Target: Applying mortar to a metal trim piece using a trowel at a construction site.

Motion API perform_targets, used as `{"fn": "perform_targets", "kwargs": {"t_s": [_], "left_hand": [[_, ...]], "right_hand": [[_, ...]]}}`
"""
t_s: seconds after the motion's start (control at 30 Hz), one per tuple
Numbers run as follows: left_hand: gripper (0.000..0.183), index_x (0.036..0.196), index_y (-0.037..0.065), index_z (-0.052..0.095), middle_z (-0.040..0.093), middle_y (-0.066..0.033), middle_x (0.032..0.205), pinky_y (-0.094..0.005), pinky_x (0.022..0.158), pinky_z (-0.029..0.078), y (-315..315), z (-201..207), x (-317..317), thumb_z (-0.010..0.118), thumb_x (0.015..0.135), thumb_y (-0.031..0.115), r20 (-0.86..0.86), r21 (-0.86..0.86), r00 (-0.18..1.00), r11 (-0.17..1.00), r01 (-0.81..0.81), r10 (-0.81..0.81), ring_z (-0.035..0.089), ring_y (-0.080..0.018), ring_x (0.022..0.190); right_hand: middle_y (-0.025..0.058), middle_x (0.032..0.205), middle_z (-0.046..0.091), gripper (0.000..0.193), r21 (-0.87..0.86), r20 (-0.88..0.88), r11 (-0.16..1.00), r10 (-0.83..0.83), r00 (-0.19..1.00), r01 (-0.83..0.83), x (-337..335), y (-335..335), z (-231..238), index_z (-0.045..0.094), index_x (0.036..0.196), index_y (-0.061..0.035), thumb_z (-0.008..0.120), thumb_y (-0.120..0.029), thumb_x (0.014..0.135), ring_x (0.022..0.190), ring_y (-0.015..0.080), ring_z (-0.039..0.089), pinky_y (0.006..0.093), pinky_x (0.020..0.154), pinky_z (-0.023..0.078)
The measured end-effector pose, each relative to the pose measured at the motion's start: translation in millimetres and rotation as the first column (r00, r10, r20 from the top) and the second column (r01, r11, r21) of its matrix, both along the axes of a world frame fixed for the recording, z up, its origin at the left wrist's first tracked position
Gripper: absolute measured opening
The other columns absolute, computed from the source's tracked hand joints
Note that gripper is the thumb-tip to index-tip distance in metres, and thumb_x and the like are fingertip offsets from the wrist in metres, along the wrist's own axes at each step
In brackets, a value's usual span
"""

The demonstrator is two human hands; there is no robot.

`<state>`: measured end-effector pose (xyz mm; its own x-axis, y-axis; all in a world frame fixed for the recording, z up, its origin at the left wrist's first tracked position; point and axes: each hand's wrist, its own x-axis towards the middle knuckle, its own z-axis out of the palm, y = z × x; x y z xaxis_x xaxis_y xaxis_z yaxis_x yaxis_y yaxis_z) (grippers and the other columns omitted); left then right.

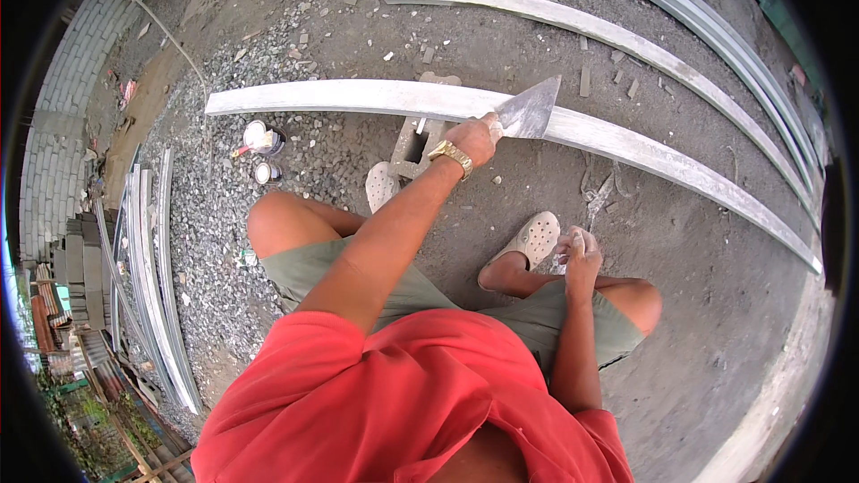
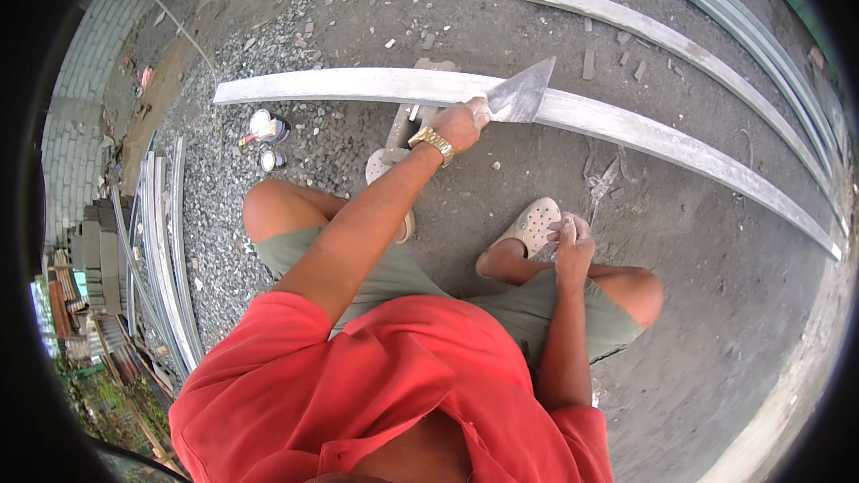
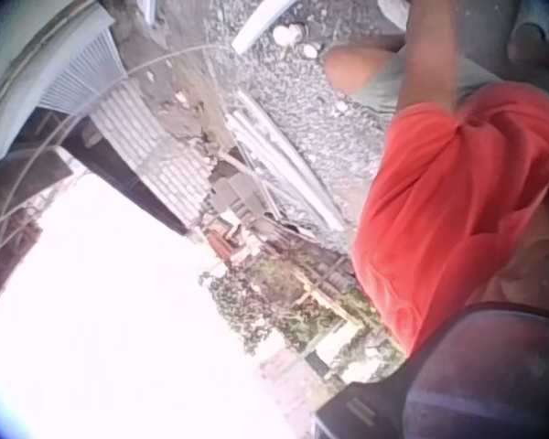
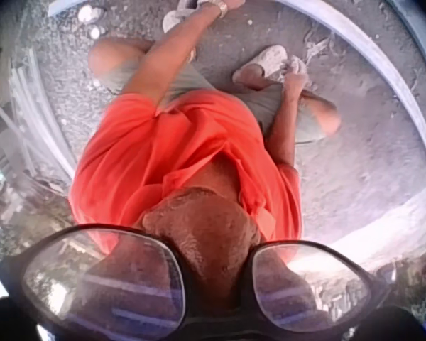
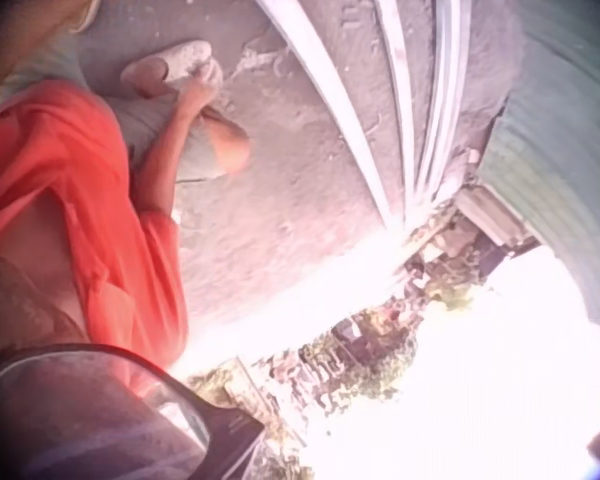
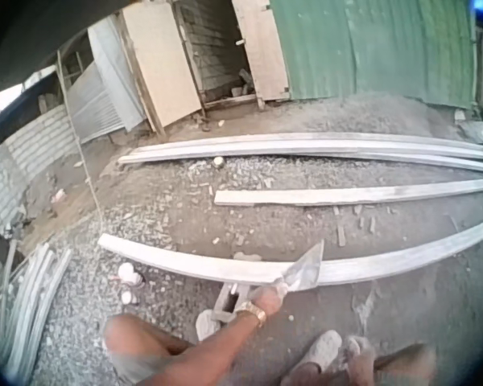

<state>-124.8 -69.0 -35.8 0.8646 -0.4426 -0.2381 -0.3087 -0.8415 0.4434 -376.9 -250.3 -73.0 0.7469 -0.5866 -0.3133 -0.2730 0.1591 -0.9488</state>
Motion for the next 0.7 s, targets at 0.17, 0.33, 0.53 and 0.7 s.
{"fn": "perform_targets", "kwargs": {"t_s": [0.17,0.33,0.53,0.7], "left_hand": [[0.038,0.121,0.011,0.049,0.064,-0.0256,0.092,-0.0506,0.077,0.047,71.0,25.9,27.2,0.044,0.093,0.036,-0.116,-0.098,0.964,0.963,-0.250,0.238,0.062,-0.0413,0.088],[0.045,0.124,0.004,0.048,0.064,-0.0263,0.096,-0.0489,0.082,0.047,44.6,5.5,18.2,0.043,0.093,0.035,0.031,0.007,0.995,0.996,-0.092,0.092,0.061,-0.0415,0.092],[0.044,0.119,0.002,0.050,0.063,-0.0278,0.091,-0.0505,0.082,0.045,20.0,4.3,5.3,0.045,0.092,0.037,-0.036,-0.083,0.995,0.992,-0.094,0.091,0.059,-0.0441,0.093],[0.041,0.116,0.003,0.051,0.065,-0.0205,0.080,-0.0424,0.064,0.051,134.3,9.8,66.8,0.048,0.093,0.036,-0.124,-0.187,0.915,0.896,-0.402,0.385,0.066,-0.0319,0.072]], "right_hand": [[0.0071,0.078,0.064,0.027,-0.049,-0.013,0.995,0.089,0.996,-0.090,4.0,-0.2,-2.0,0.059,0.104,0.0014,0.050,-0.022,0.095,0.060,0.0091,0.057,0.0214,0.049,0.042],[0.0075,0.077,0.064,0.028,-0.054,-0.094,0.978,0.196,0.976,-0.202,17.8,8.1,-8.0,0.059,0.103,0.0024,0.050,-0.022,0.094,0.059,0.0093,0.057,0.0223,0.047,0.042],[0.0079,0.074,0.064,0.026,-0.031,-0.174,0.971,0.227,0.958,-0.236,11.1,0.9,-14.6,0.060,0.100,0.0033,0.051,-0.020,0.093,0.058,0.0100,0.057,0.0233,0.048,0.043],[0.0073,0.073,0.064,0.027,-0.087,-0.185,0.953,0.272,0.944,-0.291,21.0,9.5,-7.8,0.061,0.098,0.0026,0.052,-0.022,0.093,0.057,0.0091,0.057,0.0227,0.046,0.042]]}}
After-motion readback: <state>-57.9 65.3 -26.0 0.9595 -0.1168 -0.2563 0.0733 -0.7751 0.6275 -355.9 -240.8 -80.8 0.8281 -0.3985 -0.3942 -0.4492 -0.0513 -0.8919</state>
